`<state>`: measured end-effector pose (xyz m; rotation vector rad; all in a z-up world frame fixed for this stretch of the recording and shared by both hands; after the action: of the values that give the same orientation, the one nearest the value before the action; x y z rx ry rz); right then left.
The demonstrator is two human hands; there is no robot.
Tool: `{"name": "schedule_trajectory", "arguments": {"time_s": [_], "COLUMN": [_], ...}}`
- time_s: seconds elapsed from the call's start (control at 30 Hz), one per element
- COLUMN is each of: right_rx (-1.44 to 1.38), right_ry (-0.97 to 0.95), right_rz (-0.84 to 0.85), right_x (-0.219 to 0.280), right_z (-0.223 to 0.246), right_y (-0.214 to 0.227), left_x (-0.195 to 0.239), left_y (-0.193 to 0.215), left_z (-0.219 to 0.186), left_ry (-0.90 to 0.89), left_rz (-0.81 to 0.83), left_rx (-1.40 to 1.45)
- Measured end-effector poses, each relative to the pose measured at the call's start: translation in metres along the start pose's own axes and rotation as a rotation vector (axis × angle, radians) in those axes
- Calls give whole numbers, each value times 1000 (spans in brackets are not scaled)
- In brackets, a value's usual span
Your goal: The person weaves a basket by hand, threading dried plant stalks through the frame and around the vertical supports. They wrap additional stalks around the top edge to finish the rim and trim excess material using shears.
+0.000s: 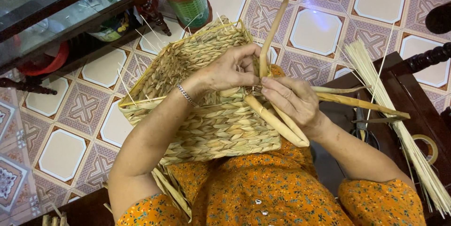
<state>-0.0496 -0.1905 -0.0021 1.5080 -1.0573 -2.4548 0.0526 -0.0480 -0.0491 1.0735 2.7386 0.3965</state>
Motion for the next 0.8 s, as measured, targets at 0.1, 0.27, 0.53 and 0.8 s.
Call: {"name": "schedule_trajectory", "arguments": {"time_s": [0.1,0.27,0.53,0.8], "right_rx": [9,91,93,202], "right_ry": [14,-16,-7,-26], "right_rz": [2,1,-39,-10], "right_x": [2,15,10,16], "right_z": [1,-7,-2,-8], "right_y": [0,-14,-14,-23], "left_x": [1,4,-4,-23], "left_y": [-3,-6,28,0], "left_z": [0,12,28,37], "left_ry": [-62,-148,269,213], "left_rz": [13,39,-20,361], "left_rx": [15,9,164,3]}}
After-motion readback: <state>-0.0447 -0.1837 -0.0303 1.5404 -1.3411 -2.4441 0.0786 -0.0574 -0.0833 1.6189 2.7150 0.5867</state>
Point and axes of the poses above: each hand's wrist, its own x-axis away from the middle knuckle, its own y-axis out of the back of the hand, z = x × y, the point moved 8 cm from there along -x, towards the middle knuckle, and after that the axes turned 12 degrees about -y, right-handed, at the moved point
